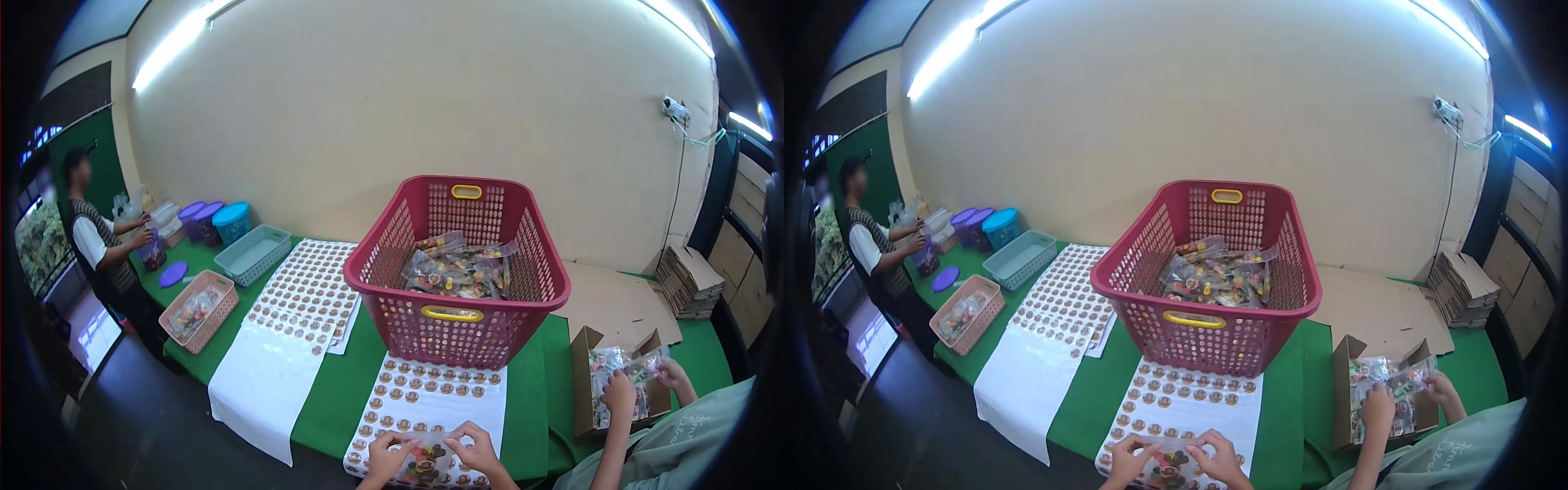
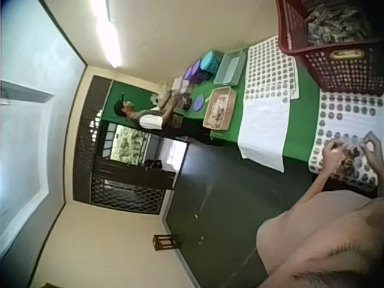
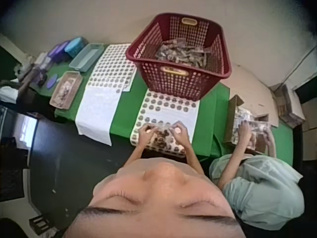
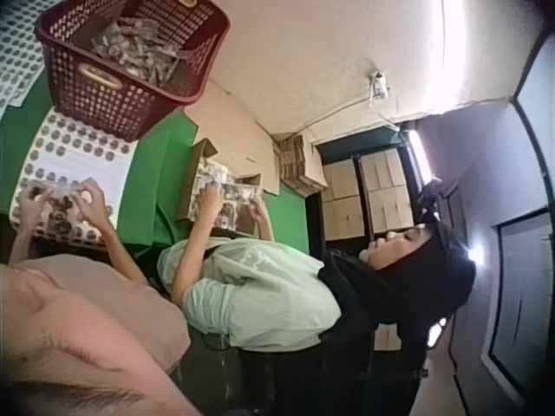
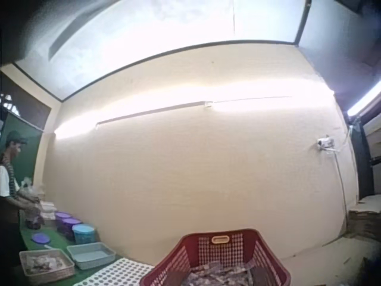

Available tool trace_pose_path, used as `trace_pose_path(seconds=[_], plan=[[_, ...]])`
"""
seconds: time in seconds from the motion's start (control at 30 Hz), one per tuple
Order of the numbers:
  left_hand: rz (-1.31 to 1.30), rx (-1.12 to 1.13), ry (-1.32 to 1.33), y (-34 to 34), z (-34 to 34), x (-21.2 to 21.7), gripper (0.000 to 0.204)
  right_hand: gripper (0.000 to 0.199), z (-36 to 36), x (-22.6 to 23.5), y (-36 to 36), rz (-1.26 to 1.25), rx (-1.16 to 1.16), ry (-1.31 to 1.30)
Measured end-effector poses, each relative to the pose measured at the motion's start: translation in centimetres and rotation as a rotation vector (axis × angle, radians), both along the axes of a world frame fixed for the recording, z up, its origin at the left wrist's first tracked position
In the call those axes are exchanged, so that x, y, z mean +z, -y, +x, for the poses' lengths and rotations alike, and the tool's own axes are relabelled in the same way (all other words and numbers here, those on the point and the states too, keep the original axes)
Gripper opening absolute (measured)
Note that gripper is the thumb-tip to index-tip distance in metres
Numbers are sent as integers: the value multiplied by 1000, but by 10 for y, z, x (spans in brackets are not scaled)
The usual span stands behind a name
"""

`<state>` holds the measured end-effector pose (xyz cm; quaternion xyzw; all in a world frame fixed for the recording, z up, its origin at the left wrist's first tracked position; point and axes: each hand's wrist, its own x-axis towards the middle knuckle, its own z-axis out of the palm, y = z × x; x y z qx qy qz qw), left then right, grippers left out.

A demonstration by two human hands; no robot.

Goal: The person packs small, colorful candies into clear plastic bags. They pick candies from a pink tray, place them into a bag, and then seal the bag. The person also places a round sticker on the sealed bag and puts the finished package into a red basket.

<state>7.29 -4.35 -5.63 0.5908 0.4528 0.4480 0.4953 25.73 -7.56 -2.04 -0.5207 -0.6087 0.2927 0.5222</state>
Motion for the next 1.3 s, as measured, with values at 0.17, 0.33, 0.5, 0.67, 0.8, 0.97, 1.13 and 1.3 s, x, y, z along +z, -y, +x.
trace_pose_path(seconds=[0.17,0.33,0.5,0.67,0.8,0.97,1.13,1.3], plan=[[396,-122,249,4,27,40,75,11,-20,46,19,-145,-256,-600],[295,-323,137,5,47,56,60,13,-38,26,31,29,-51,-124],[14,-386,124,-20,4,29,19,27,-44,28,24,95,-511,-128],[282,-591,-140,-39,-19,43,17,26,-48,18,11,-87,85,-175],[320,-649,-177,-52,-43,50,20,14,-79,17,8,-121,39,-168],[631,-773,-353,-72,-86,90,21,10,-101,20,-4,-67,120,-28],[790,-821,-412,-86,-119,98,20,13,-102,57,-20,-80,254,389],[691,-655,-528,-79,-135,102,17,15,-114,71,-45,140,356,473]])
